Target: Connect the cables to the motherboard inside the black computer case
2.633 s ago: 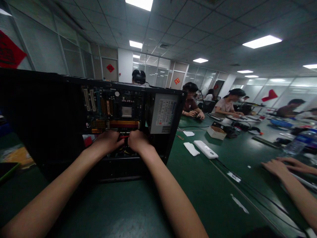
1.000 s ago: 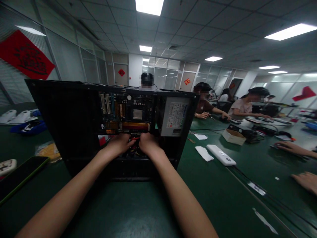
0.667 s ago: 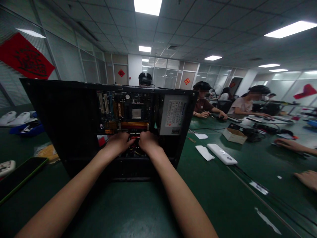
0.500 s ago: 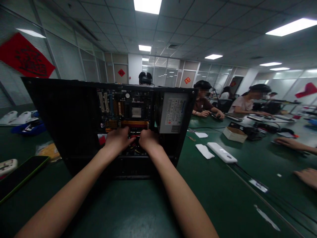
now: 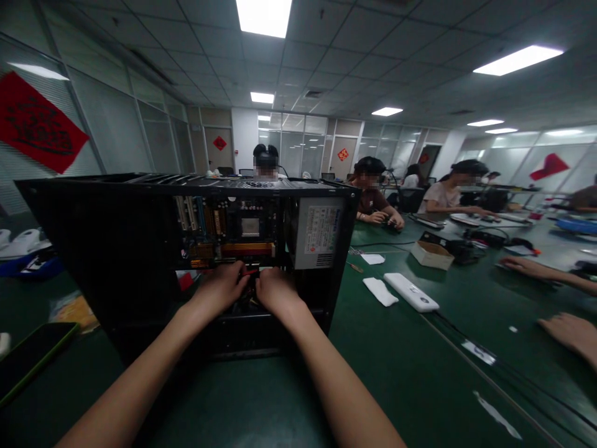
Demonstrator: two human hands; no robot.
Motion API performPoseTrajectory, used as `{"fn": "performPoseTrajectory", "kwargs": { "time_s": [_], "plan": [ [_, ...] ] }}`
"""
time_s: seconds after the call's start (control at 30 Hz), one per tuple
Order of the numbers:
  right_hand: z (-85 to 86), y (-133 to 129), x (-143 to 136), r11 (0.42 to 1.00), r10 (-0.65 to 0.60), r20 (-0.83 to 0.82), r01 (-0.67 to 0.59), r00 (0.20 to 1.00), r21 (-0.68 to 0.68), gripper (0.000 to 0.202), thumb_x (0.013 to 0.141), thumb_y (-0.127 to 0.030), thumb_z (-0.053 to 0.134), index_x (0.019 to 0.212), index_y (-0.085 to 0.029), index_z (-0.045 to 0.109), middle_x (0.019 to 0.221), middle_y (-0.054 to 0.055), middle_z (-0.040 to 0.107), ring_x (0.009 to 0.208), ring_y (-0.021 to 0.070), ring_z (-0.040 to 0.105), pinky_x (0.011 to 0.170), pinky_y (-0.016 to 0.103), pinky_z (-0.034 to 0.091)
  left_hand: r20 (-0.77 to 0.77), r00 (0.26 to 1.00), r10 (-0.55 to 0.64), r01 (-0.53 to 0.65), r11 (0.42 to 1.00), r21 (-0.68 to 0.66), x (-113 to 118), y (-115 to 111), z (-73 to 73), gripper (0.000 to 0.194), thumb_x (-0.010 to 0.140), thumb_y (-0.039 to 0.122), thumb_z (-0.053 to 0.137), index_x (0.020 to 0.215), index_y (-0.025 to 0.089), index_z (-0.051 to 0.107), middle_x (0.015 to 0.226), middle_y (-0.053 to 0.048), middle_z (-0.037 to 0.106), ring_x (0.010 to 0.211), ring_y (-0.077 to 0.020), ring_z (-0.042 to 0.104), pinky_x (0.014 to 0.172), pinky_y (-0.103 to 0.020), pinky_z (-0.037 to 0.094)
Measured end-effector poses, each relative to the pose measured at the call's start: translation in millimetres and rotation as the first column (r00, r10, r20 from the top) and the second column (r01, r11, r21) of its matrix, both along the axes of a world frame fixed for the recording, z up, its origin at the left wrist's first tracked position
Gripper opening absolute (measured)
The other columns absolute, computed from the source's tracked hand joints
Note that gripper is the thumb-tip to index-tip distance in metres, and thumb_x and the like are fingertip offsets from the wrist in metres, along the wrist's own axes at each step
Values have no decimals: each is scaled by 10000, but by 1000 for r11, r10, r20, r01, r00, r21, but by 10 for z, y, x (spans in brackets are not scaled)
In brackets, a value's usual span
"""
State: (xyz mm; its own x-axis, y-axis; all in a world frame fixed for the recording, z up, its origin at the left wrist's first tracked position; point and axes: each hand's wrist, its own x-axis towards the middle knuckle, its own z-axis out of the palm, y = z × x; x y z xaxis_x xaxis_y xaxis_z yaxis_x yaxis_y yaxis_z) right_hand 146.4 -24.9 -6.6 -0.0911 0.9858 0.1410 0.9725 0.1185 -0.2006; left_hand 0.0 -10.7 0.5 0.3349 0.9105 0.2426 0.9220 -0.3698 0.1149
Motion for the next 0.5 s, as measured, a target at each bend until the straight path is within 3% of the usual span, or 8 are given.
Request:
{"fn": "performPoseTrajectory", "kwargs": {
  "time_s": [0.17, 0.33, 0.5],
  "plan": [
    [-29, 13, 13, 998, 1, 23, -2, 1000, 57, 311, 993, -292, 464, 1004, -137, 733, 989, 154, 725, 911, 248, 703, 722, 273, 482, -5, 999, -34, 34, 999, 33, -22, -23, 14, 202, 983, 304, 446, 1051, 181, 593, 1030, -119, 697, 950, -240, 669, 766, -310, 463],
    [-45, 27, 25, 998, -26, 10, 25, 1000, 56, 311, 1000, -280, 443, 1039, -131, 714, 1022, 151, 718, 932, 245, 697, 731, 273, 477, 104, 989, -109, 111, 994, -13, -37, -37, 4, 123, 946, 295, 537, 979, 200, 607, 954, -67, 704, 891, -226, 661, 716, -293, 442],
    [-58, 63, 36, 999, -1, -42, 3, 999, 46, 314, 1025, -294, 416, 1109, -146, 679, 1052, 144, 712, 968, 222, 684, 771, 260, 462, 183, 977, -111, 97, 992, 83, -79, 15, -62, 126, 930, 288, 578, 958, 179, 636, 997, -85, 664, 948, -229, 629, 801, -306, 451]
  ]
}}
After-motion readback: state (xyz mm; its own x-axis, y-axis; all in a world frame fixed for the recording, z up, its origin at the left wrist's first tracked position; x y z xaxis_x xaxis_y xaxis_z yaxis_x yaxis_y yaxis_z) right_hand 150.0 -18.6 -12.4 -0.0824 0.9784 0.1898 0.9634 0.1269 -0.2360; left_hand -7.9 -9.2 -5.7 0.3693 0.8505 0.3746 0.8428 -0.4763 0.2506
